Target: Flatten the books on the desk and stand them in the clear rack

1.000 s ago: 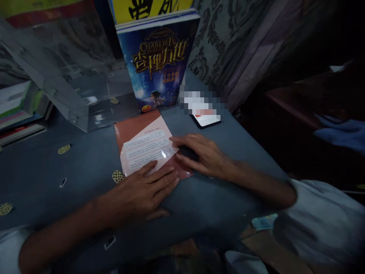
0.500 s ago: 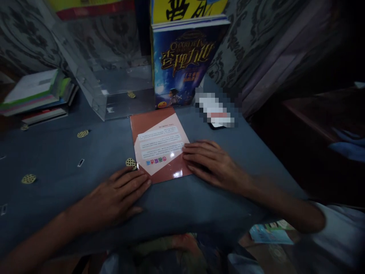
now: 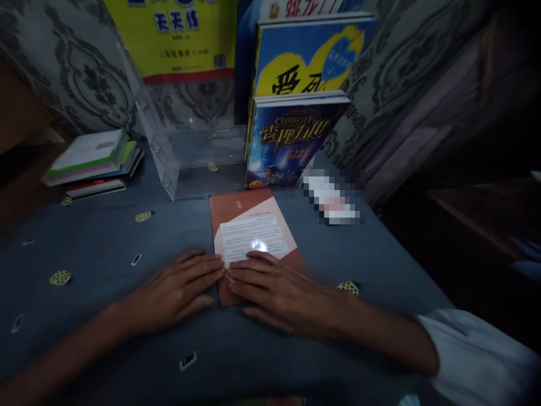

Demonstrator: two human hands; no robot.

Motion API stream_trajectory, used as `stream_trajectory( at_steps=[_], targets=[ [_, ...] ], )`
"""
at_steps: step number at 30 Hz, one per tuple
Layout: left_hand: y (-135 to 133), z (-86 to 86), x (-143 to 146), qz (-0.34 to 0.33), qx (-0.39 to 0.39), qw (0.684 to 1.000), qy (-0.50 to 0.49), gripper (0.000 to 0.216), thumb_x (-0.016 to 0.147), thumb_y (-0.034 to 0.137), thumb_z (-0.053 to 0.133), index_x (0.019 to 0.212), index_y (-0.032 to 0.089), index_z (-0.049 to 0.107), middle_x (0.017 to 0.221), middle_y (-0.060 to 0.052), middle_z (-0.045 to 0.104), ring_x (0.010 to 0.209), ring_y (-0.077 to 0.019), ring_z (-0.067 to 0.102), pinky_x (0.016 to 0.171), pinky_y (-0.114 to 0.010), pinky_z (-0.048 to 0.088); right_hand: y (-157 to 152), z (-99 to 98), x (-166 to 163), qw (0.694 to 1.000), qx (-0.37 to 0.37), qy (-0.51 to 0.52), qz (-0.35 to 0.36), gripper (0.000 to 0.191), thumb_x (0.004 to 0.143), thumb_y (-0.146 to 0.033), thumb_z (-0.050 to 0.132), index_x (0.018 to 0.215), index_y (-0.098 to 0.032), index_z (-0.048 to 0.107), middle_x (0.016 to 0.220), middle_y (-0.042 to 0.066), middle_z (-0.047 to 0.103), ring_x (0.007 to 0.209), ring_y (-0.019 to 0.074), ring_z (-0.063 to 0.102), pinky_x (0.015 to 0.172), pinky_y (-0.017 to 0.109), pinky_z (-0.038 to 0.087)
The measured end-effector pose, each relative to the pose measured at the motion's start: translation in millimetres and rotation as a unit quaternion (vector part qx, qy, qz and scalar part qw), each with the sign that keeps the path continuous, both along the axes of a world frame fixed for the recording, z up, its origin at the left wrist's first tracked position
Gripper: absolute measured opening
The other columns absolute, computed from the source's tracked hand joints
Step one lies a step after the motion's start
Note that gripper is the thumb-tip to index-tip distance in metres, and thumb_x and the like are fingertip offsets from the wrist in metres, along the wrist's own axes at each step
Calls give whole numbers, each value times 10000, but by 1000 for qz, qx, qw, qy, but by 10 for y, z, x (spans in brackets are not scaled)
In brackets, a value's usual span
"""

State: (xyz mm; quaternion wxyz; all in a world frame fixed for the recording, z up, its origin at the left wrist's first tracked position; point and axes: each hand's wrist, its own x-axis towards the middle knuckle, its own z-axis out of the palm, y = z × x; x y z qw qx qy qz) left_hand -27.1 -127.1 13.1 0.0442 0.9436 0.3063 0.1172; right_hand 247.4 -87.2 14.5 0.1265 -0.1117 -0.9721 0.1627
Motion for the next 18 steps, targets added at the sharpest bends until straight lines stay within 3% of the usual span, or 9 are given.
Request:
stream_trajectory(
  at_steps=[5,12,18],
  targets=[
    [406,21,-35,36,-29,999,-15,424,1079,373,358,1375,190,601,1391,-111,643,1303,-223,591,1113,-409,493,64,19,-108,1000,8,-16,12,356,1030,-291,506,1343,-140,583,1357,145,660,1330,239,555,1168,463,382],
    [1131,-127,-134,109,-6,994,10,529,1079,464,287,1407,170,581,1442,-122,604,1345,-245,557,1135,-438,453,231,-32,-231,1000,2,-19,17,378,1052,-307,471,1374,-131,562,1442,126,609,1406,218,492,1204,414,353],
    [1295,-229,-104,153,27,988,10,560,1068,478,285,1398,141,585,1428,-145,610,1305,-277,583,1111,-485,462,534,-149,-337,999,2,-15,-43,457,1065,-342,443,1448,-103,514,1550,154,492,1482,229,398,1231,425,334]
  ],
)
